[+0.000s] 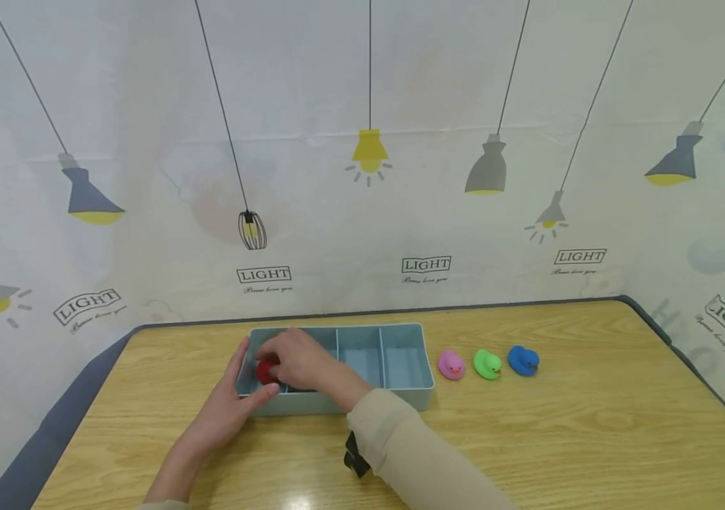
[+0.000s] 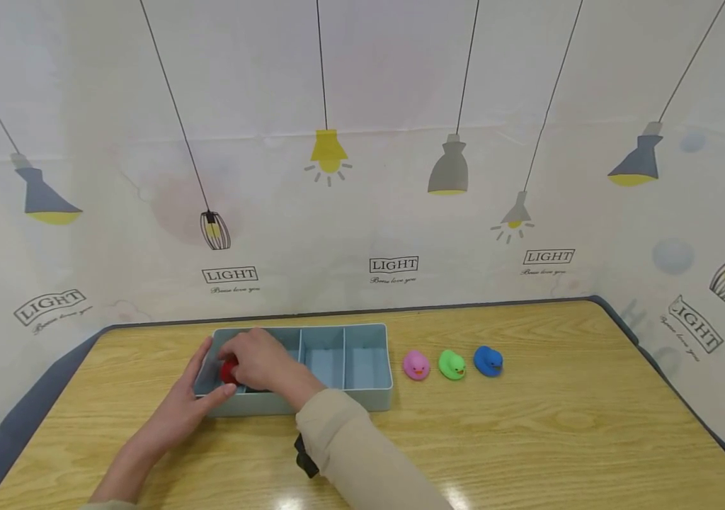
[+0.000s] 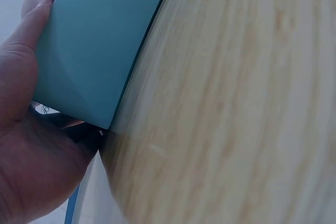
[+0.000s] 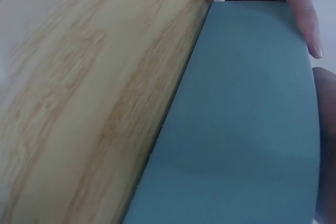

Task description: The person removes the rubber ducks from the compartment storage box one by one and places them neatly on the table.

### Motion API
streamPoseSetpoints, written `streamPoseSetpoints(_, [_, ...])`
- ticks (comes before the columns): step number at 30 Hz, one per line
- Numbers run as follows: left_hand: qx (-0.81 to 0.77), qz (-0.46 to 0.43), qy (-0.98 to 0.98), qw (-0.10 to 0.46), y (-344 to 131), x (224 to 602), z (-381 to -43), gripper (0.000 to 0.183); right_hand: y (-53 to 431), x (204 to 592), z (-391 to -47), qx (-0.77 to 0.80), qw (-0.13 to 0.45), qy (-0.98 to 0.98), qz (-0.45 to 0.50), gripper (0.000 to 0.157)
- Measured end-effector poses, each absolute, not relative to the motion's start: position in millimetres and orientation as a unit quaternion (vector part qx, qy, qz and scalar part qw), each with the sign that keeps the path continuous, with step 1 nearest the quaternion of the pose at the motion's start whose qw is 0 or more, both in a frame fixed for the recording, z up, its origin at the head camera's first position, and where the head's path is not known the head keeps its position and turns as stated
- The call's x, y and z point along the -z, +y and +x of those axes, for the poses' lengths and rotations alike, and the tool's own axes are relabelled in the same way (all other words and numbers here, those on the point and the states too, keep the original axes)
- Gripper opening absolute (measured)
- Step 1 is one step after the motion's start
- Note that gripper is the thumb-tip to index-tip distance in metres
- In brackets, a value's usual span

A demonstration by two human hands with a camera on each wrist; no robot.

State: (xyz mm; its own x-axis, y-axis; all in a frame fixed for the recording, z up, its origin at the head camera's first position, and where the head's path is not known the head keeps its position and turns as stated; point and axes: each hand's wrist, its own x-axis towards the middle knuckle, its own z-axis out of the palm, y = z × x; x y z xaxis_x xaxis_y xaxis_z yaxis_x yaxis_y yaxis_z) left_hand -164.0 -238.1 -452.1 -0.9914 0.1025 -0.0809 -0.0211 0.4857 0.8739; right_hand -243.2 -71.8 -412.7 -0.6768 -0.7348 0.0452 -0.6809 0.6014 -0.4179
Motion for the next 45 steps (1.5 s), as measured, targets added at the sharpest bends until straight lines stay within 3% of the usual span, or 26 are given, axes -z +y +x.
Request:
streamPoseSetpoints(8, [-0.510, 0.020, 0.858, 0.062, -236, 450, -163, 0.102, -66, 413, -244, 0.236, 0.047, 0.886, -0.397, 0.025])
streamPoseSetpoints(17, [-0.506, 0.018, 0.860, 0.056, -235, 448, -163, 0.101, -52, 402, -241, 0.310, 0.036, 0.879, -0.362, 0.030])
streamPoseSetpoints(25, [-0.502, 0.014, 0.863, 0.062, -236, 449, -164, 0.103, -27, 390, -229, 0.353, -0.036, 0.846, -0.398, 0.029])
streamPoseSetpoints(35, [-0.501, 0.012, 0.864, 0.049, -233, 453, -164, 0.102, 33, 386, -216, 0.410, -0.134, 0.822, -0.373, 0.031])
streamPoseSetpoints(45, [-0.498, 0.012, 0.866, 0.050, -235, 452, -161, 0.103, 101, 387, -204, 0.399, -0.159, 0.829, -0.359, 0.035])
